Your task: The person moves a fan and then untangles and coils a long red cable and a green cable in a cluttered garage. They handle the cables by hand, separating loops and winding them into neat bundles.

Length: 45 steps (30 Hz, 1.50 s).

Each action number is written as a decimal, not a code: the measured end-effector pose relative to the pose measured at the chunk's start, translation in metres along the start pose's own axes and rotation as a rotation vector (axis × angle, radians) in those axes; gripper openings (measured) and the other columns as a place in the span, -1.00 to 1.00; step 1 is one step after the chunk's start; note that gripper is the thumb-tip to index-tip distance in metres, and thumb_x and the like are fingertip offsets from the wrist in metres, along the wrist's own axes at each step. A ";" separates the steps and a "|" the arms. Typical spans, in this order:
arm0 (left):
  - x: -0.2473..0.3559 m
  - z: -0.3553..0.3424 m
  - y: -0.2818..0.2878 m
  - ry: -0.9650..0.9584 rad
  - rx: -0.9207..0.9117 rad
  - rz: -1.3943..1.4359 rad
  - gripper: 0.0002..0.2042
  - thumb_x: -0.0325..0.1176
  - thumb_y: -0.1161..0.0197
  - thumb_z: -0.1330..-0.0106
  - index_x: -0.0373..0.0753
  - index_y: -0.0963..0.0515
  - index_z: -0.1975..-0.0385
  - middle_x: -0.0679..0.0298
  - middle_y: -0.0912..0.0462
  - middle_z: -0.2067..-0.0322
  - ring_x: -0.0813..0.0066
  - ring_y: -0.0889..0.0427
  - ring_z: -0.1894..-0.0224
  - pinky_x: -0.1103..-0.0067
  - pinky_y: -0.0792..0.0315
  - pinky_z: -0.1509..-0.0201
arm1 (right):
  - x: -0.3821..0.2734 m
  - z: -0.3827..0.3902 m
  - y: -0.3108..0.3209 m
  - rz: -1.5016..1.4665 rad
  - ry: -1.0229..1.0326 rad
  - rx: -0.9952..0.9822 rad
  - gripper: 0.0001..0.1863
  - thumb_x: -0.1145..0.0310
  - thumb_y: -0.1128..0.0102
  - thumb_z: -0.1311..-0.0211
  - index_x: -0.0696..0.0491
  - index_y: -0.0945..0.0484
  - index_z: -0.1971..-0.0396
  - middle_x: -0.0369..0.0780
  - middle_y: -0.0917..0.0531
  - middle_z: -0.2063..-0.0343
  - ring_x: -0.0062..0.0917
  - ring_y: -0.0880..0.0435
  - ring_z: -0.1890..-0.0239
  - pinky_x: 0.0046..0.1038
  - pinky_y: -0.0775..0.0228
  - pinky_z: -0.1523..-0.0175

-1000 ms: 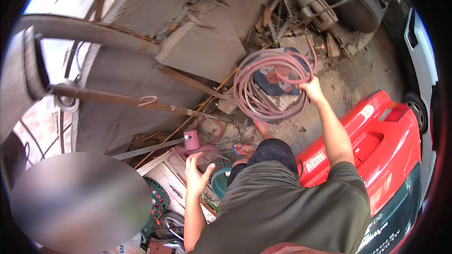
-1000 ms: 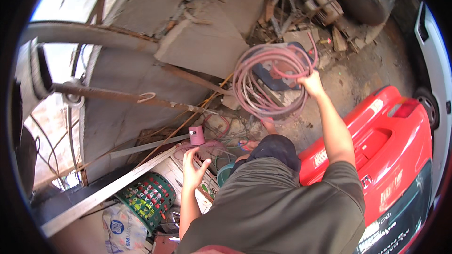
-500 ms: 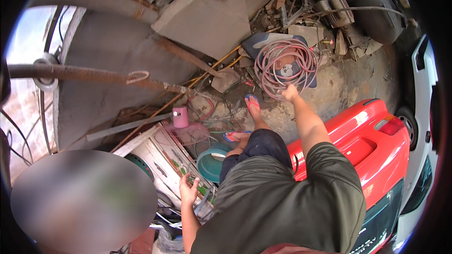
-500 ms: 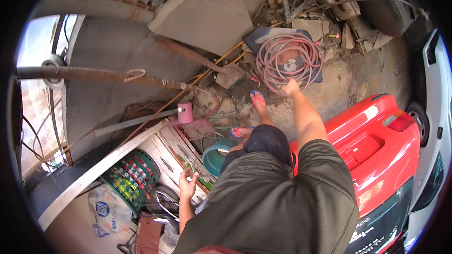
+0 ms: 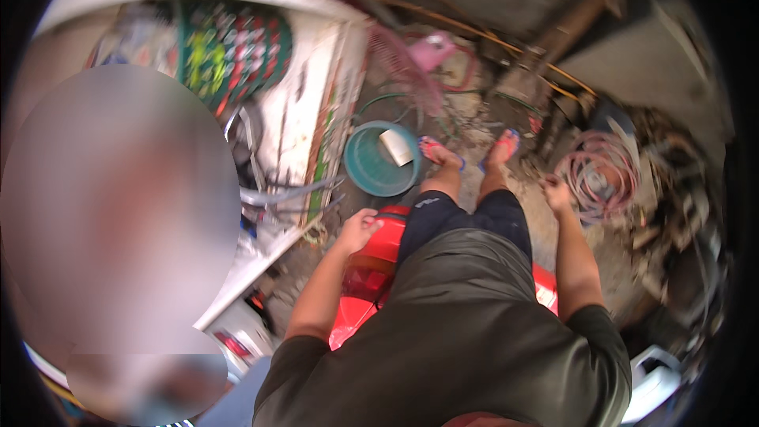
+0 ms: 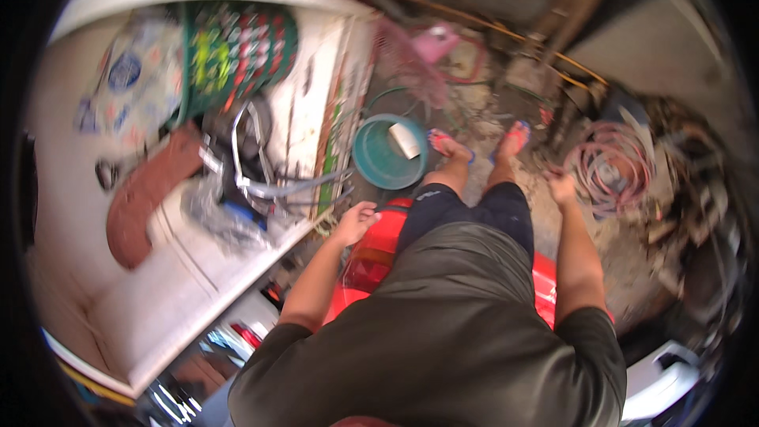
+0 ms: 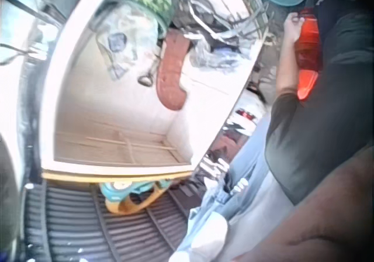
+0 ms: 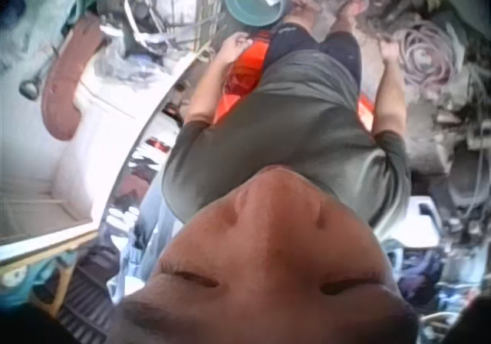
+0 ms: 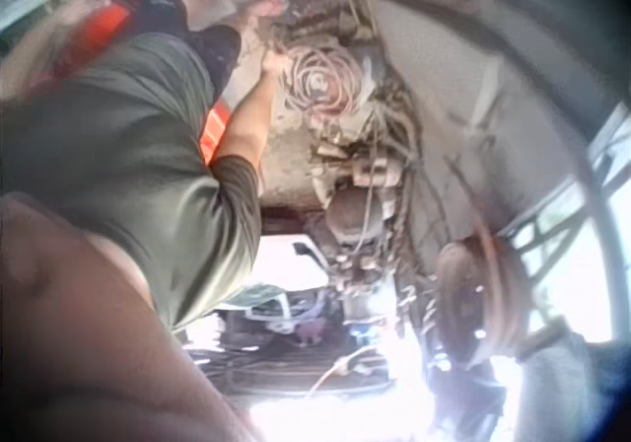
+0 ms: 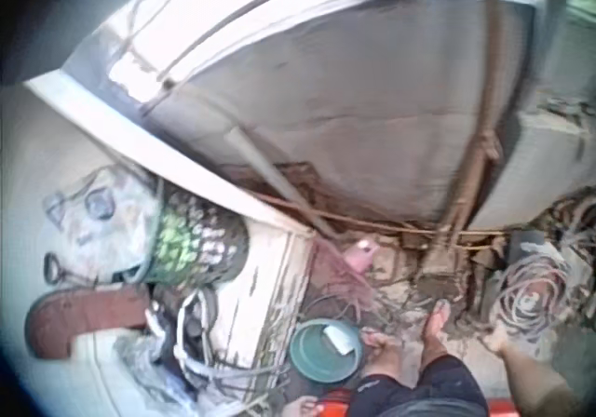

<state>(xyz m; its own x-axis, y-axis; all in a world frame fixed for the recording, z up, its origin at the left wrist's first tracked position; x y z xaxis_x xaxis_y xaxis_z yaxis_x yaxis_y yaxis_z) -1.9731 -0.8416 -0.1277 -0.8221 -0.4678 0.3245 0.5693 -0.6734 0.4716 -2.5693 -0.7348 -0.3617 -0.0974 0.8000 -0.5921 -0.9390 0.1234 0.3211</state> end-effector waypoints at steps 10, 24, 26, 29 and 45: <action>-0.193 -0.070 0.063 0.200 0.317 0.309 -0.52 -0.08 -0.44 -0.29 -0.29 -0.61 -0.07 0.02 -0.77 0.14 0.12 -0.75 0.02 0.35 -0.57 -0.11 | -0.073 -0.005 -0.030 0.253 -0.126 -0.143 -0.75 0.55 -0.18 -0.32 0.22 -0.61 0.03 -0.21 -0.72 0.22 -0.52 -0.68 0.22 -0.46 -0.56 0.15; -0.311 -0.479 0.069 0.257 0.498 2.038 -0.37 -0.22 -0.19 -0.49 -0.25 -0.18 -0.50 0.16 -0.17 -0.53 0.18 -0.21 -0.53 0.01 -0.20 -0.49 | -0.186 0.114 -0.174 0.569 -0.132 -0.471 -0.67 0.37 -0.24 -0.44 0.24 -0.51 -0.08 -0.27 -0.68 0.27 -0.62 -0.64 0.31 -0.53 -0.50 0.17; -0.297 -0.498 0.074 0.169 0.646 2.344 -0.34 -0.14 0.01 -0.52 -0.19 -0.04 -0.56 0.21 0.08 -0.60 0.23 0.10 -0.63 0.01 0.13 -0.61 | -0.175 0.123 -0.151 0.609 -0.206 -0.365 -0.68 0.34 -0.25 -0.44 0.21 -0.52 -0.04 -0.27 -0.71 0.28 -0.63 -0.66 0.34 -0.55 -0.48 0.22; -0.280 -0.488 0.085 0.160 0.786 2.603 -0.63 -0.07 0.13 -0.50 -0.17 -0.42 -0.08 0.22 -0.56 -0.01 0.26 -0.53 -0.16 0.07 -0.21 -0.40 | -0.169 0.137 -0.139 0.587 -0.278 -0.294 -0.71 0.36 -0.28 -0.42 0.20 -0.54 0.00 -0.24 -0.72 0.23 -0.60 -0.70 0.27 -0.52 -0.53 0.19; -0.013 -0.036 0.074 0.143 0.195 2.345 -0.67 -0.03 -0.01 -0.57 -0.13 -0.40 0.37 0.40 -0.35 0.57 0.46 -0.33 0.64 0.44 -0.44 0.40 | -0.396 0.253 -0.412 0.903 0.783 -0.991 -0.77 0.23 -0.38 -0.27 0.08 -0.62 0.29 -0.04 -0.66 0.47 -0.03 -0.67 0.34 -0.11 -0.50 0.23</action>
<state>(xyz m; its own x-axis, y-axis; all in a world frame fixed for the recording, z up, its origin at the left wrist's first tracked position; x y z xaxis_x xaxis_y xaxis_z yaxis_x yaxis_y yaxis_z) -1.9203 -0.9056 -0.1268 0.9771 -0.0968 0.1895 0.1703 0.8895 -0.4239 -2.0608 -0.9537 -0.0731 -0.5763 -0.1431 -0.8046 -0.2797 -0.8905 0.3588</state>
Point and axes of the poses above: each hand's wrist, its own z-axis away from the middle knuckle, its own y-axis out of the back of the hand, x = y × z, the point moved 9 cm from there along -z, towards the middle knuckle
